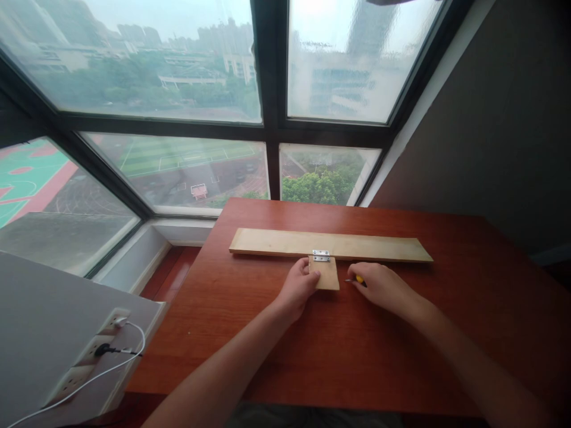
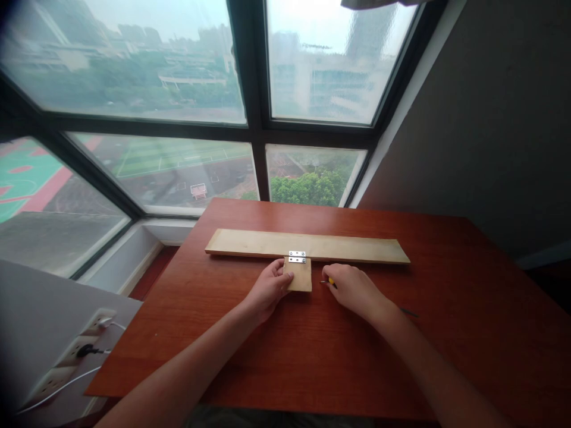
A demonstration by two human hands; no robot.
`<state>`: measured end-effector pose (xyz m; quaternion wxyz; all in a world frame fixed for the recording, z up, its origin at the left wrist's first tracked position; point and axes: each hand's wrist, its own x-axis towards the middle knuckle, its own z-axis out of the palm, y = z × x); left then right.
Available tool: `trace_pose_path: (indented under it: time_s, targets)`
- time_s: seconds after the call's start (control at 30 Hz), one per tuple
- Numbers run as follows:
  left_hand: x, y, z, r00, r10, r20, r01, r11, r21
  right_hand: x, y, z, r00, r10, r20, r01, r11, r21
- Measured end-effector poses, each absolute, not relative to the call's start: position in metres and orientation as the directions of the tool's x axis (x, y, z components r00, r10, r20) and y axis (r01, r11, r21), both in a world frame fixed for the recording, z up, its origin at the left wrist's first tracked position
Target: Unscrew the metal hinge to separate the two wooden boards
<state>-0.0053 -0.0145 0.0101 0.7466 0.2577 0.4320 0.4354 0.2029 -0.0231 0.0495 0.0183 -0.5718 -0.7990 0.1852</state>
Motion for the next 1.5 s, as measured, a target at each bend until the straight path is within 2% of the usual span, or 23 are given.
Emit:
trace_pose_path:
  time_s: [0.1,0.3,0.43,0.63,0.7,0.83,0.97,1.1,1.27,1.5]
  targets:
    - [-0.006,-0.014,0.009,0.250,0.874,-0.417,-0.421,0.486,0.766,0.209,-0.031,0.043,-0.324,0.928,-0.182,0.924,0.269,-0.273]
    - [-0.007,-0.013,0.009,0.249,0.874,-0.418,-0.410,0.486,0.772,0.218,-0.038,0.042,-0.348,0.918,-0.191,0.901,0.271,-0.339]
    - [-0.007,-0.013,0.009,0.257,0.874,-0.413,-0.410,0.485,0.772,0.221,-0.035,0.052,-0.311,0.944,-0.113,0.903,0.256,-0.346]
    - [-0.006,-0.013,0.004,0.256,0.879,-0.402,-0.424,0.476,0.770,0.221,-0.036,0.118,-0.323,0.945,0.044,0.847,0.310,-0.431]
    - [-0.005,-0.013,0.004,0.256,0.881,-0.398,-0.424,0.472,0.773,0.221,-0.036,0.144,-0.320,0.947,0.035,0.841,0.301,-0.449]
    - [-0.005,-0.012,0.006,0.270,0.881,-0.388,-0.416,0.470,0.778,0.216,-0.031,0.172,-0.226,0.960,0.164,0.828,0.278,-0.488]
    - [-0.005,-0.012,0.007,0.269,0.875,-0.403,-0.404,0.482,0.777,0.204,-0.021,0.169,-0.079,0.940,0.331,0.794,0.260,-0.550]
    - [-0.006,-0.012,0.007,0.279,0.874,-0.397,-0.400,0.482,0.779,0.189,-0.016,0.158,-0.023,0.903,0.430,0.730,0.309,-0.610]
    - [-0.006,-0.012,0.009,0.267,0.874,-0.406,-0.412,0.485,0.772,0.176,-0.015,0.149,-0.015,0.882,0.471,0.696,0.347,-0.628]
    - [-0.005,-0.012,0.010,0.271,0.876,-0.400,-0.423,0.481,0.768,0.172,-0.013,0.142,-0.023,0.860,0.511,0.720,0.368,-0.588]
